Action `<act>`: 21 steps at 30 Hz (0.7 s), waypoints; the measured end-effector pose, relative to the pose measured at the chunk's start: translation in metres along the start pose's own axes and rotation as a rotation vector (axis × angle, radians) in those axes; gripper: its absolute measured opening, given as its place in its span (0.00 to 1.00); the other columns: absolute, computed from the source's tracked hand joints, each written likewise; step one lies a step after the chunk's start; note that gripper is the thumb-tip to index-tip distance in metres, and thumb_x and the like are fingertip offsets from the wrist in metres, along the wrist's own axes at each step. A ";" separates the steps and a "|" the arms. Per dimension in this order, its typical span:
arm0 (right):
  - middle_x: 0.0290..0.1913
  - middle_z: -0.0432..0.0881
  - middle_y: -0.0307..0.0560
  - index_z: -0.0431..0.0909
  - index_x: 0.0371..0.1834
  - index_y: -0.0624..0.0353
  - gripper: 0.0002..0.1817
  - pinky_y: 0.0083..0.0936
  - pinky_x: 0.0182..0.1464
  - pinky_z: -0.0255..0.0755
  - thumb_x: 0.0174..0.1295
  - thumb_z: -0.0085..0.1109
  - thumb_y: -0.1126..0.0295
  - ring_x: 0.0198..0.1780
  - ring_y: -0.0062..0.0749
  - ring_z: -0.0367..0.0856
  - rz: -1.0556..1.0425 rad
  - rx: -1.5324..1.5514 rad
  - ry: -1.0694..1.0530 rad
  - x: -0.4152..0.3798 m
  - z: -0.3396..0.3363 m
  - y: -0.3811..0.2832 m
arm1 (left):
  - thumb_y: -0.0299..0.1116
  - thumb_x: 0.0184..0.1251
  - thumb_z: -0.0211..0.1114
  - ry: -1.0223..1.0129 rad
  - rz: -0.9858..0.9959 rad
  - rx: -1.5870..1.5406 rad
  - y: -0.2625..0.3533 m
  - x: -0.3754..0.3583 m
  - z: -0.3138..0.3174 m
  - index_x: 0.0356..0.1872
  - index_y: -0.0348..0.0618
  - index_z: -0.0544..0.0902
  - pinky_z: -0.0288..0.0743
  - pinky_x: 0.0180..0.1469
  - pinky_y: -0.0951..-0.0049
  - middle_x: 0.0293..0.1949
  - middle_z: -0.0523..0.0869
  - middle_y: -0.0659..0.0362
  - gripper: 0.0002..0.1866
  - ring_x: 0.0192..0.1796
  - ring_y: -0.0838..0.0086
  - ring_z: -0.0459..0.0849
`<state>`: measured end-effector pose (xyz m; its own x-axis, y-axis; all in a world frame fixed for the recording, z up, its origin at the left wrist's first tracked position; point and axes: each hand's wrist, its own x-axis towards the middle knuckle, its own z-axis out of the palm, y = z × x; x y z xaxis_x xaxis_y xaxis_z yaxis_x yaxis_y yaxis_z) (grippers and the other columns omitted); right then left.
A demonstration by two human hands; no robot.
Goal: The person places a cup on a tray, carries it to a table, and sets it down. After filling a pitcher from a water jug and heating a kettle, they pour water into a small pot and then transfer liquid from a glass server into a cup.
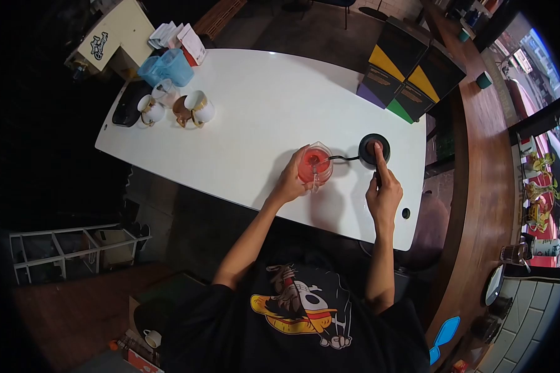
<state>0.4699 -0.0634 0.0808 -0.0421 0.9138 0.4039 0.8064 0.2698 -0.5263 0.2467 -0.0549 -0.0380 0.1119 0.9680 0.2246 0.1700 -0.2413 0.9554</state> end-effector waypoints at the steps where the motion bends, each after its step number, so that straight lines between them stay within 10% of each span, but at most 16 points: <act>1: 0.22 0.76 0.49 0.62 0.68 0.33 0.44 0.36 0.29 0.69 0.47 0.51 0.87 0.23 0.40 0.76 0.002 -0.001 0.001 0.000 -0.001 0.000 | 0.19 0.43 0.71 0.005 0.020 -0.012 0.000 0.000 0.000 0.68 0.43 0.56 0.66 0.65 0.66 0.61 0.69 0.54 0.47 0.64 0.66 0.68; 21: 0.20 0.72 0.46 0.64 0.67 0.31 0.43 0.35 0.28 0.67 0.47 0.53 0.86 0.21 0.37 0.73 -0.040 -0.063 0.006 0.004 -0.009 0.000 | 0.24 0.36 0.75 0.035 0.010 -0.019 -0.011 0.001 0.001 0.66 0.44 0.60 0.68 0.63 0.64 0.61 0.70 0.51 0.49 0.62 0.60 0.71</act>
<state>0.4750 -0.0629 0.0889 -0.0717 0.9008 0.4283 0.8396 0.2863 -0.4616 0.2458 -0.0517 -0.0489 0.0791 0.9675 0.2404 0.1507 -0.2500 0.9565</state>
